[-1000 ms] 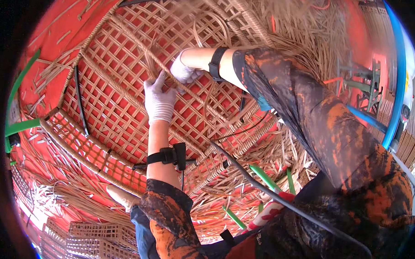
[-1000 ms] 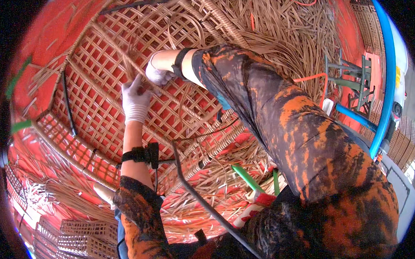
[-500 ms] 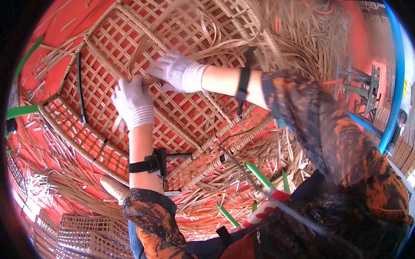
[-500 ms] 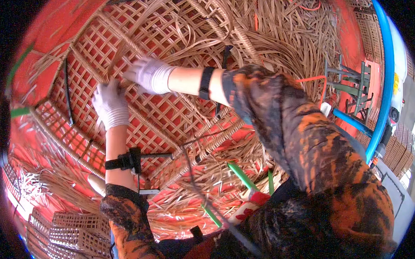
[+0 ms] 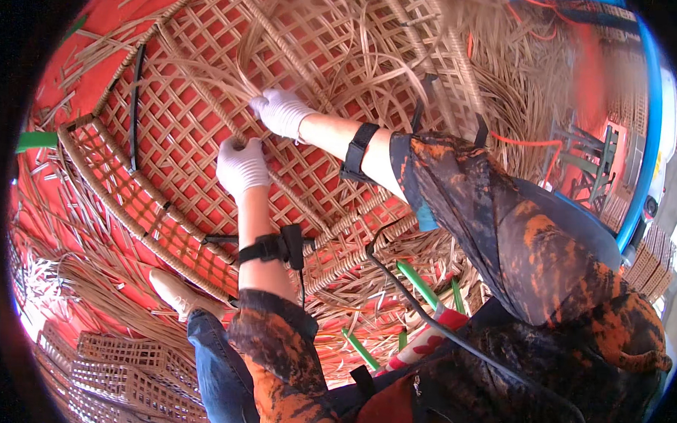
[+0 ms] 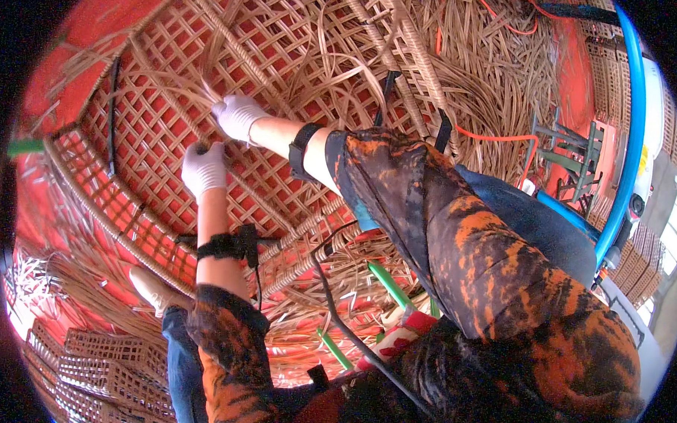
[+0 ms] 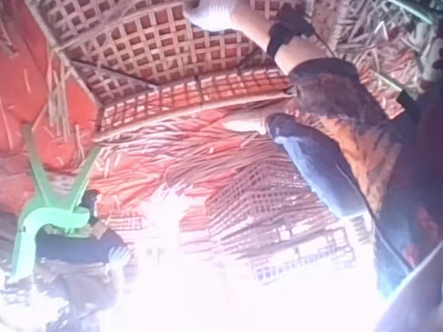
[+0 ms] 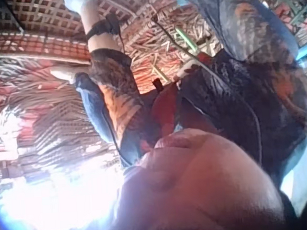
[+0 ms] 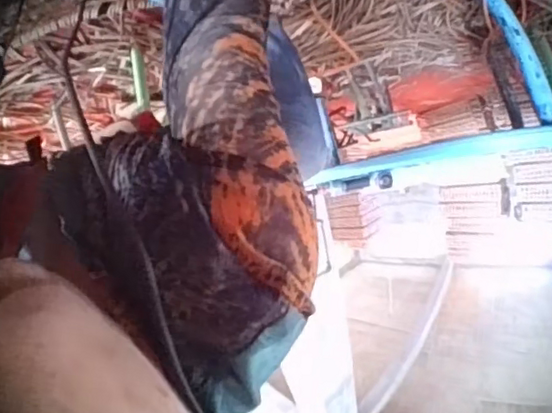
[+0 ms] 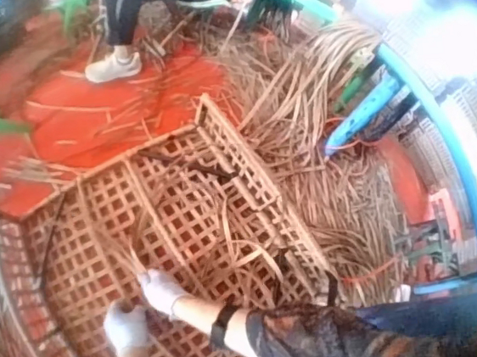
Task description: Assembling and securing bamboo cages or frames using manual weaving and a pneumatic stapler.
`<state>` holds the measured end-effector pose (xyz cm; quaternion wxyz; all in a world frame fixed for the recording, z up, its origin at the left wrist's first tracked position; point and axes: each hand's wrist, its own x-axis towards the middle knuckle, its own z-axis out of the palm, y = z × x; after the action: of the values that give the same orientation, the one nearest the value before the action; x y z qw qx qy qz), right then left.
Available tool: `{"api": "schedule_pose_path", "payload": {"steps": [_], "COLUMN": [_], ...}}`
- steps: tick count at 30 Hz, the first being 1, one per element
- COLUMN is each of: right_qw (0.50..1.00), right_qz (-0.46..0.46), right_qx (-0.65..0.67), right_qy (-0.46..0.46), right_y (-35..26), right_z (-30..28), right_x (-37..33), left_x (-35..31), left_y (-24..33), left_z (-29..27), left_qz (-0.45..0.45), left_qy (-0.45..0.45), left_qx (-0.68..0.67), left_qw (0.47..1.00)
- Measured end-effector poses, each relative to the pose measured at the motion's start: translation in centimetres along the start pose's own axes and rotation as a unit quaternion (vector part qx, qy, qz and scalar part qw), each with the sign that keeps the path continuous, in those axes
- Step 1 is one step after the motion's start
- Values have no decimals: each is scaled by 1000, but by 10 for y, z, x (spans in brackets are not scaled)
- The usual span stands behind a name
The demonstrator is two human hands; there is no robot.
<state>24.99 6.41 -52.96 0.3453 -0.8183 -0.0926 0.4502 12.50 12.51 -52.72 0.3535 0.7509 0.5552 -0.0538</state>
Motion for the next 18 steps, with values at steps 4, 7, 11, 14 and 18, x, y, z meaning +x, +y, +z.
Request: {"api": "schedule_pose_path", "payload": {"steps": [4,7,11,14,18], "right_qw": [952,913,864,867,855], "right_qz": [-54,-19,-133,-151,-311], "right_qx": [-194,-227,-361,-358,-393], "right_qy": [-229,-338,-325,-313,-133], "right_y": [15,19,29,8,-9], "right_z": [18,23,14,27,-31], "right_x": [1,11,22,-8,-42], "left_x": [-5,3,-12,-13,-8], "left_y": [-8,-29,-13,-7,18], "left_z": [-1,-9,-6,-45,-150], "left_qz": [-9,39,225,231,353], "left_qy": [-101,-142,-44,-83,-80], "left_qx": [-281,-340,-21,362,434], "left_qw": [954,929,973,899,825]}}
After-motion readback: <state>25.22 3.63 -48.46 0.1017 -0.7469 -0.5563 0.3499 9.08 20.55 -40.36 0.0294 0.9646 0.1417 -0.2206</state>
